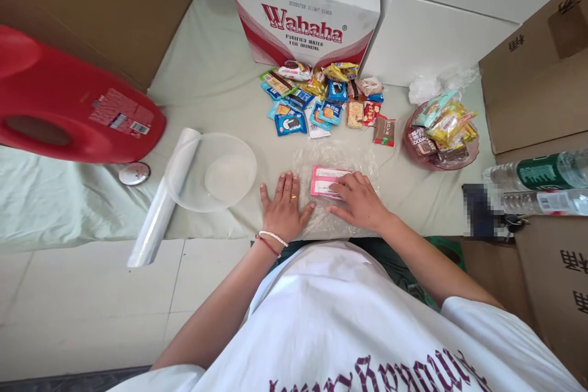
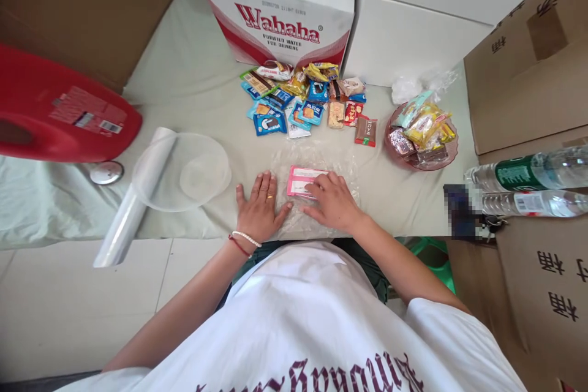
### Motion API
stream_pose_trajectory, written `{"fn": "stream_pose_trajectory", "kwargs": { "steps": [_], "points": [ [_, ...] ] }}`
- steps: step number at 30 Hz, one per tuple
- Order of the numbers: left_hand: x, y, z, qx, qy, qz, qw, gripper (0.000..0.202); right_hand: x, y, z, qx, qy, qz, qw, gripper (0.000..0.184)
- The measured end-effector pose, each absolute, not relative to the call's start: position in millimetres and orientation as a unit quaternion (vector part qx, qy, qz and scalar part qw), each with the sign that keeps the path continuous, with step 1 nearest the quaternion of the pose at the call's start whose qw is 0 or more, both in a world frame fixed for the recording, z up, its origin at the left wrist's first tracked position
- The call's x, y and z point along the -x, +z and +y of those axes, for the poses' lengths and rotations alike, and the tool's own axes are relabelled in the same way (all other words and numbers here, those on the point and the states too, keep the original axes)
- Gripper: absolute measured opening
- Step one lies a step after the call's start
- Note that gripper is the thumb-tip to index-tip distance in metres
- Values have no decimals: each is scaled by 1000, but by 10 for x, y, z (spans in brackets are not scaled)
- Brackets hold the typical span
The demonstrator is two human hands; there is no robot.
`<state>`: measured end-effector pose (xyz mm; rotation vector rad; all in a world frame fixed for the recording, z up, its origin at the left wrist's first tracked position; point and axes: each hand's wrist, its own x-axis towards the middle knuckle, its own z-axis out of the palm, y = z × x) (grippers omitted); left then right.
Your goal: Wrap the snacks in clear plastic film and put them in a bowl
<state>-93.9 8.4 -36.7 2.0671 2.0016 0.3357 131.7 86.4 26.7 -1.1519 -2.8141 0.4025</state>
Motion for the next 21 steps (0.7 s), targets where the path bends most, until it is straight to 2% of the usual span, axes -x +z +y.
{"fn": "stream_pose_trajectory", "kwargs": {
  "steps": [2, 6, 15, 21],
  "points": [
    [941, -366, 88, -709, 121, 684, 125, 82, -1293, 296, 925, 405, 126, -904, 47, 59],
    [942, -368, 86, -707, 123, 685, 125, 82, -1132, 304, 1071, 428, 128, -894, 25, 72],
    [950, -404, 67, -710, 124, 684, 114, 83, -1077, 271, 1027, 440, 130, -888, -28, 75],
    [952, -390, 70, -709, 117, 685, 119, 82, -1169, 263, 1062, 434, 138, -890, -25, 73]
  ]
}}
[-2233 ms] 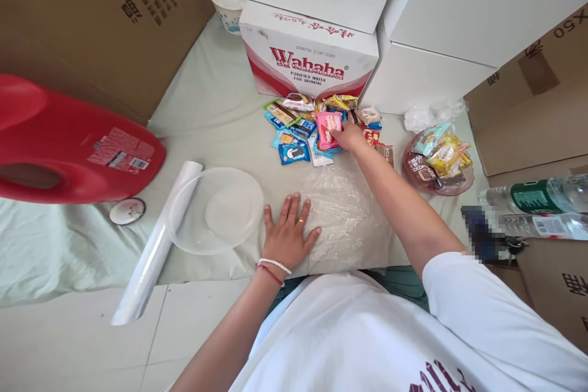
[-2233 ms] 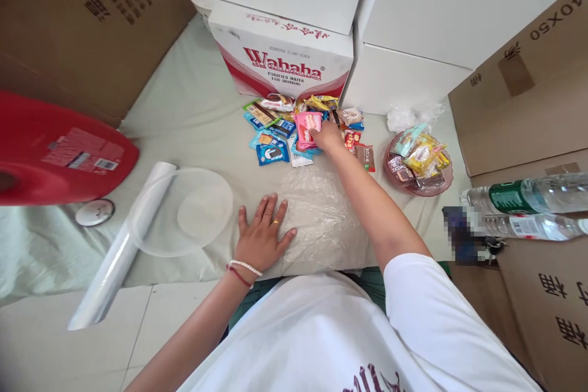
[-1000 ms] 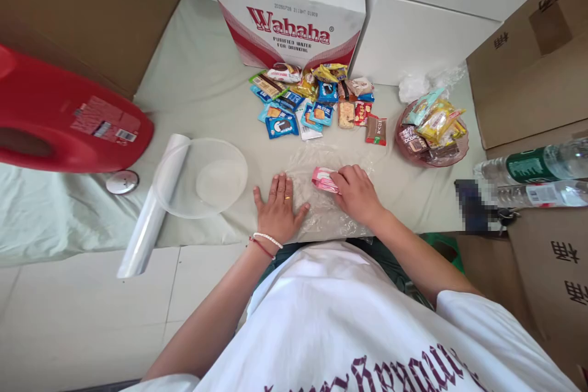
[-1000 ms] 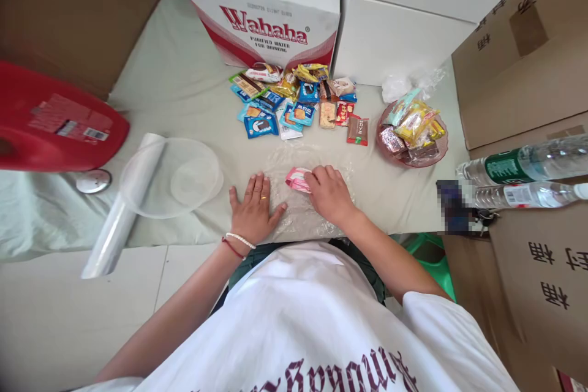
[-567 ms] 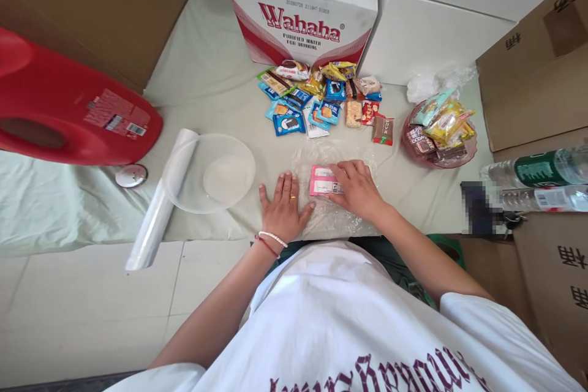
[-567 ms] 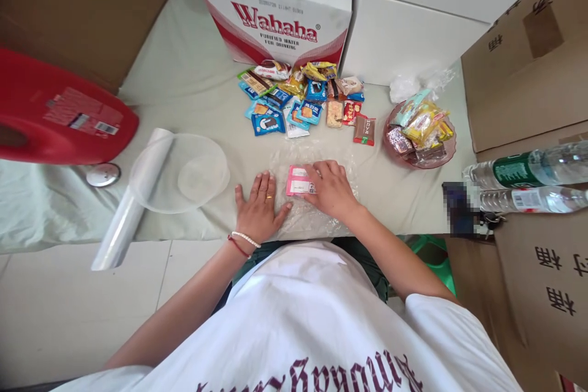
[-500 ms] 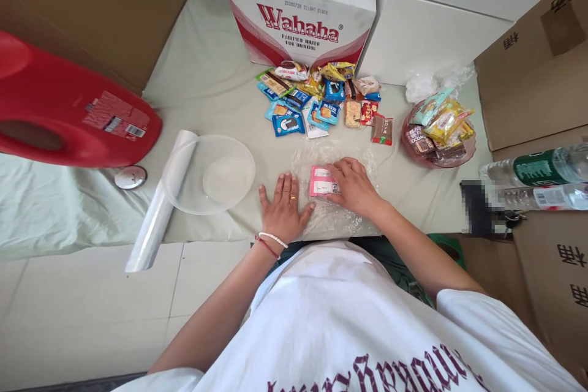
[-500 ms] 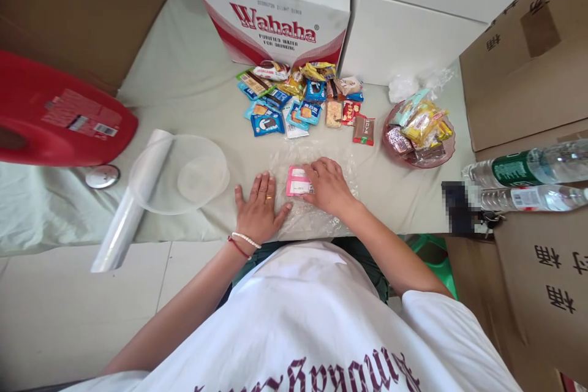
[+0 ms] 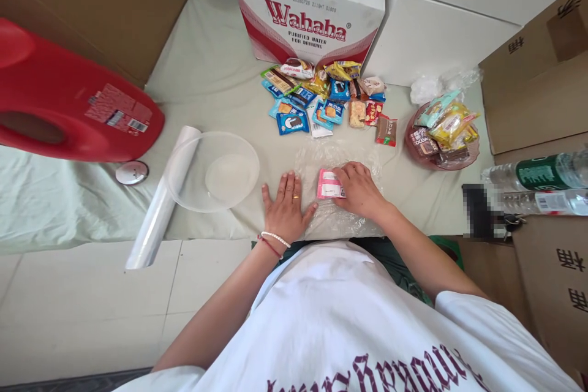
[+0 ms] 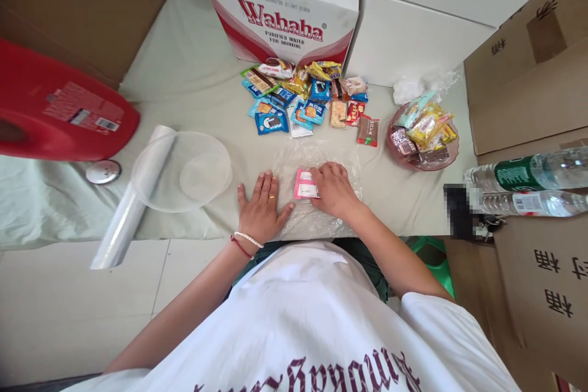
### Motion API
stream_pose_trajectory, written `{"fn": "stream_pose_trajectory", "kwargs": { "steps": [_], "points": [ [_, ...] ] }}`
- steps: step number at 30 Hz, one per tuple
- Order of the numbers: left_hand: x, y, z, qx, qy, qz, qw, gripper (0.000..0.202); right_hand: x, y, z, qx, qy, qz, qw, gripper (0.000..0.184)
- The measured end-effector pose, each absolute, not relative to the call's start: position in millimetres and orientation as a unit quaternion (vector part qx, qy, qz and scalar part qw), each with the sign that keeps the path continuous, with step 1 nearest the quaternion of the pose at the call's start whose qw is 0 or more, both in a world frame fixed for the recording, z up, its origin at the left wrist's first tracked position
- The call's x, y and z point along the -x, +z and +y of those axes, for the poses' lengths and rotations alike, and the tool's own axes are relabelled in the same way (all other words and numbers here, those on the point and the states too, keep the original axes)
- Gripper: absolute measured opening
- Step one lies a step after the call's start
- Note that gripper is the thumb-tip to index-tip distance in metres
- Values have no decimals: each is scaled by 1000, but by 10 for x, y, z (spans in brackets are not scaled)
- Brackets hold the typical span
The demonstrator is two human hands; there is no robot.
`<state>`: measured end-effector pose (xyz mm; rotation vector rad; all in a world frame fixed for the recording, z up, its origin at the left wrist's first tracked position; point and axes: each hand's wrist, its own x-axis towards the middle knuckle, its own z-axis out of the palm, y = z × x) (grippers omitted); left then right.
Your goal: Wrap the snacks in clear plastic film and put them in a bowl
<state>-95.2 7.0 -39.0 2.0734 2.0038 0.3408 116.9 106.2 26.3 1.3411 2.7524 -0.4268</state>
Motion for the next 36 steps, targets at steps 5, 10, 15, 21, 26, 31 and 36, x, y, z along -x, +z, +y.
{"fn": "stream_pose_trajectory", "kwargs": {
  "steps": [5, 10, 15, 21, 26, 31, 36],
  "points": [
    [945, -384, 68, -708, 115, 686, 121, 81, -1208, 324, 1074, -430, -134, 892, -23, 72],
    [965, -391, 78, -710, 126, 682, 124, 82, -1127, 206, 1091, -427, -154, 891, -1, 73],
    [1129, -331, -18, -698, 170, 685, 119, 73, -1427, 179, 1000, -408, -177, 893, -61, 75],
    [1445, -236, -239, -808, 175, 528, 195, 57, -2193, 132, 453, -310, -243, 913, -105, 52],
    [1583, -255, -196, -820, 149, 490, 255, 33, -2419, -138, 191, -331, -264, 898, -123, 30],
    [1634, -136, 44, -786, 176, 501, 317, 32, -2377, -83, 417, -331, -339, 862, -181, 23],
    [1524, 1, 376, -723, 228, 573, 311, 34, -2370, 191, 746, -380, -395, 814, -193, 26]
  ]
}}
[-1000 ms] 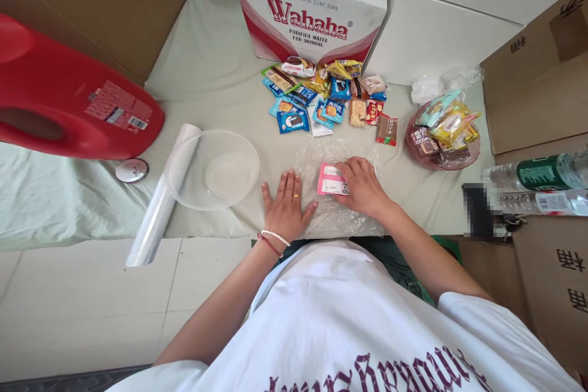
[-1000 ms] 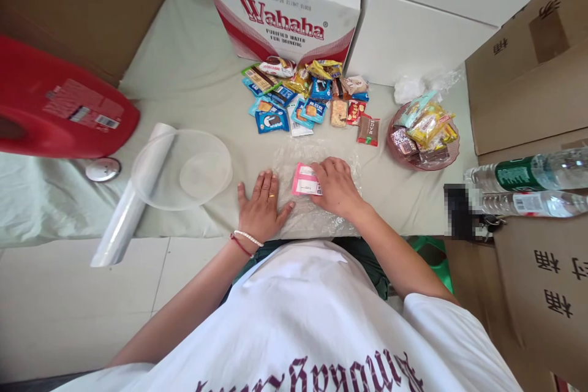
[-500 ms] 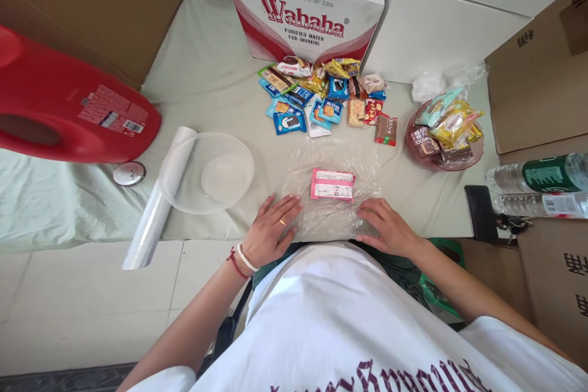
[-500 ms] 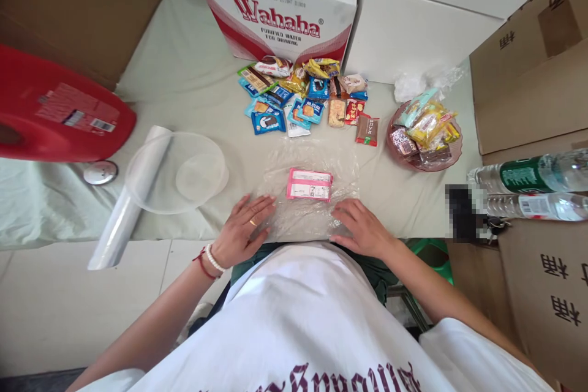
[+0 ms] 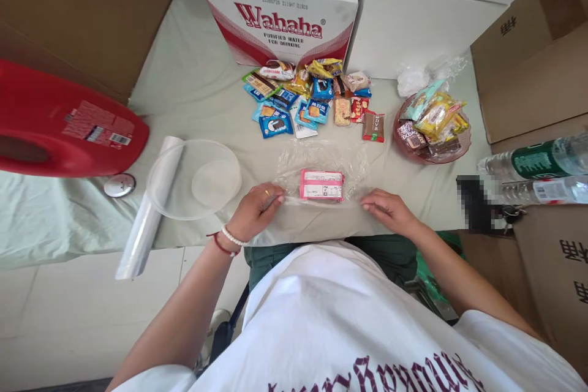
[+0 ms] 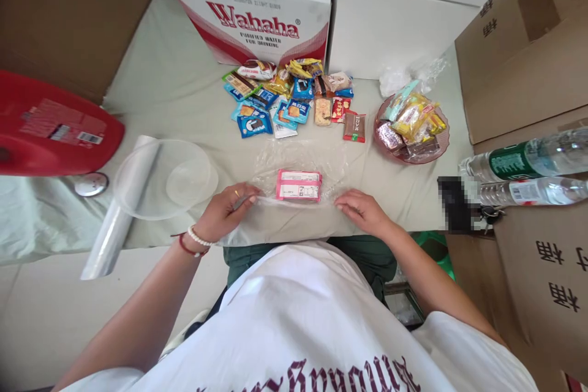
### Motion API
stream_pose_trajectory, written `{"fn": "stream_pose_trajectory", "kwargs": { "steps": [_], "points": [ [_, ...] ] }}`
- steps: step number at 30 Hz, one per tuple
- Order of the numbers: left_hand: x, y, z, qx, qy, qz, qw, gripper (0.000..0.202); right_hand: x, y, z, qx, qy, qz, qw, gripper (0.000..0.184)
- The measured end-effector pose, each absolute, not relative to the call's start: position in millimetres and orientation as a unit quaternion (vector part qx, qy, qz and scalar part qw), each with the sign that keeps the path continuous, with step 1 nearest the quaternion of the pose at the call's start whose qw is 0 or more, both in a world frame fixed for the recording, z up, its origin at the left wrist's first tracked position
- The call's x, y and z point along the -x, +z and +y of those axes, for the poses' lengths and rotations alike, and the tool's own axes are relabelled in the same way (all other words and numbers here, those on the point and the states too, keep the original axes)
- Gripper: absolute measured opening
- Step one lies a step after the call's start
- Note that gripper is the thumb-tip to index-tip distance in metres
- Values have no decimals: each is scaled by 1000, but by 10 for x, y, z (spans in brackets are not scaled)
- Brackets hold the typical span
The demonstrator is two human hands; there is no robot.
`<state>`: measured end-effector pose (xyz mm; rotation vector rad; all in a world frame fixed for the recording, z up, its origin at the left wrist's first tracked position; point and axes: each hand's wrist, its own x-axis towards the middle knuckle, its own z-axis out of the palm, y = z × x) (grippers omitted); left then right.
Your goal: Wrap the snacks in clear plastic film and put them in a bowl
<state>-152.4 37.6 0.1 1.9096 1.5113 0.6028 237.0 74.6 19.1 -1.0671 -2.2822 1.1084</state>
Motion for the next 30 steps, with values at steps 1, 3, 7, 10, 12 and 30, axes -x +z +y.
{"fn": "stream_pose_trajectory", "kwargs": {
  "steps": [1, 3, 7, 10, 12, 30],
  "points": [
    [1486, 2, 454, -709, 234, 593, 301, 35, -2370, 203, 815, 402, 401, -800, 195, 26],
    [1409, -30, 610, -682, 243, 630, 282, 35, -2366, 169, 959, 448, 412, -770, 190, 29],
    [1304, -170, 838, -676, 236, 651, 252, 31, -2301, 64, 1187, 549, 367, -740, 128, 28],
    [1288, -254, 907, -675, 228, 659, 242, 29, -2133, 152, 1205, 592, 196, -771, 130, 29],
    [1302, -282, 937, -664, 226, 666, 254, 30, -1943, 264, 1155, 558, 120, -806, 157, 33],
    [446, 11, 299, -754, 170, 616, 150, 58, -1326, 141, 1353, 412, 283, -863, 75, 32]
  ]
}}
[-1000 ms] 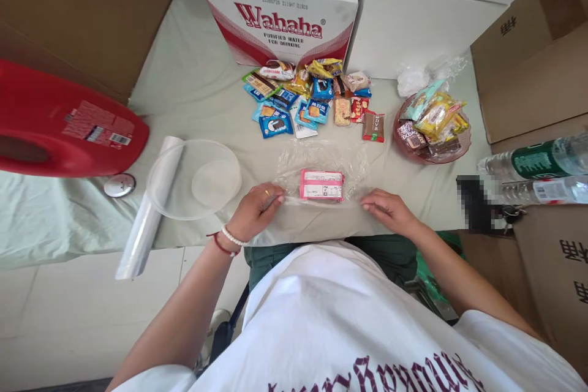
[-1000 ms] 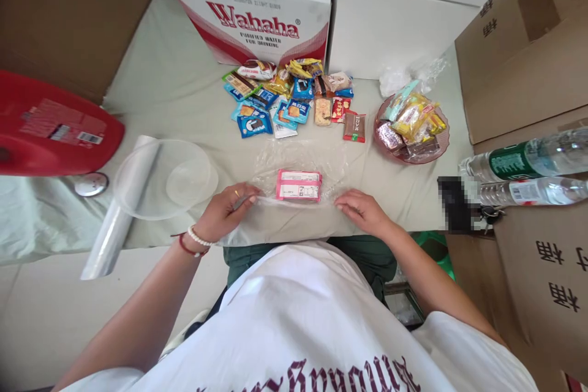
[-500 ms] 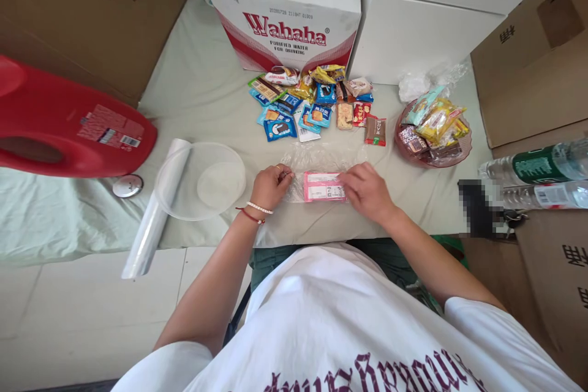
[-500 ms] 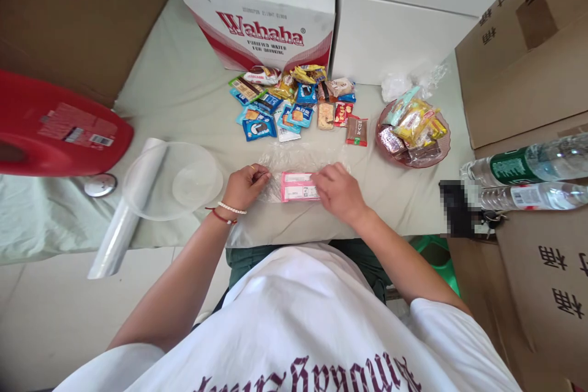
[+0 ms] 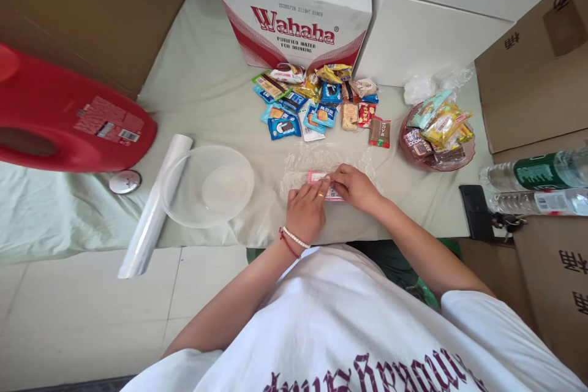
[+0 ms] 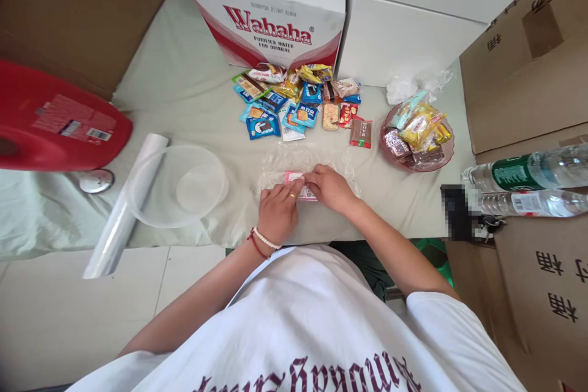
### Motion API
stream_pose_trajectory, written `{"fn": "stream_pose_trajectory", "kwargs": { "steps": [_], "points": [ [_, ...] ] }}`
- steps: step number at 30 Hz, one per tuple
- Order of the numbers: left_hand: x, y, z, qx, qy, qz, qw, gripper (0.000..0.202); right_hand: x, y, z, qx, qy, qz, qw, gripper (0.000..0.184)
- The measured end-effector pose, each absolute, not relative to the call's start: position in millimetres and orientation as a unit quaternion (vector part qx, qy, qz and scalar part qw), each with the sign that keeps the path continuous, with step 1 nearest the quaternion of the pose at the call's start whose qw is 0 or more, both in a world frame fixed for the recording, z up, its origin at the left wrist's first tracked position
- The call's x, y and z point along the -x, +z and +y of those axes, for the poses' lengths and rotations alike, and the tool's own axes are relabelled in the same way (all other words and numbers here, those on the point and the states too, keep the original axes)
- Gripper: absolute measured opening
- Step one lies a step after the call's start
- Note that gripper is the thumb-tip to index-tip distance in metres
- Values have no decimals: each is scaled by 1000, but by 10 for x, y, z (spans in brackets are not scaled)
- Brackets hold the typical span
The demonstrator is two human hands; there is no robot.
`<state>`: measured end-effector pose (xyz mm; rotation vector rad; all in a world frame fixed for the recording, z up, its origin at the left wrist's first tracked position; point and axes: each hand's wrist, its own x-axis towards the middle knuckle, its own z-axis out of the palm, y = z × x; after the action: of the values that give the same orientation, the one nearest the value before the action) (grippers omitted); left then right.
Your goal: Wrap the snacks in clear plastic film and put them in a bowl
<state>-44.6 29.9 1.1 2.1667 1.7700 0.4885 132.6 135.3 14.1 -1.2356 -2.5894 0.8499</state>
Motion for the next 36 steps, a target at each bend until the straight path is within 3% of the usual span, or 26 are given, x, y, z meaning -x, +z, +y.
{"fn": "stream_pose_trajectory", "kwargs": {
  "steps": [5, 9, 11, 14, 19, 22, 26, 30, 33, 36],
  "points": [
    [514, -55, 493, -776, 111, 601, 156, 55, -1236, 266, 1834, 472, 195, -858, 57, 40],
    [514, -69, 451, -777, 108, 604, 143, 55, -1043, 221, 2119, 495, 144, -856, -22, 69],
    [497, -76, 429, -777, 105, 606, 137, 54, -972, 222, 2177, 501, 156, -849, -55, 60],
    [479, -88, 413, -779, 108, 604, 130, 54, -947, 342, 2142, 489, 214, -843, -70, 29],
    [507, -187, 423, -774, 142, 605, 123, 49, -1038, 605, 1673, 405, 221, -886, -57, 29],
    [604, -326, 430, -765, 199, 589, 167, 41, -1129, 553, 1290, 369, 200, -902, -97, 38],
    [839, -469, 379, -698, 387, 540, 268, 38, -1245, 330, 986, 380, 196, -898, -105, 48],
    [1039, -413, 371, -504, 545, 630, 228, 29, -1243, 229, 894, 383, 180, -901, -92, 58],
    [1054, -325, 467, -442, 480, 744, 144, 38, -1194, 238, 865, 383, 161, -905, -86, 62],
    [974, -307, 569, -451, 333, 815, 145, 53, -1183, 236, 827, 381, 156, -909, -64, 62]
  ]
}}
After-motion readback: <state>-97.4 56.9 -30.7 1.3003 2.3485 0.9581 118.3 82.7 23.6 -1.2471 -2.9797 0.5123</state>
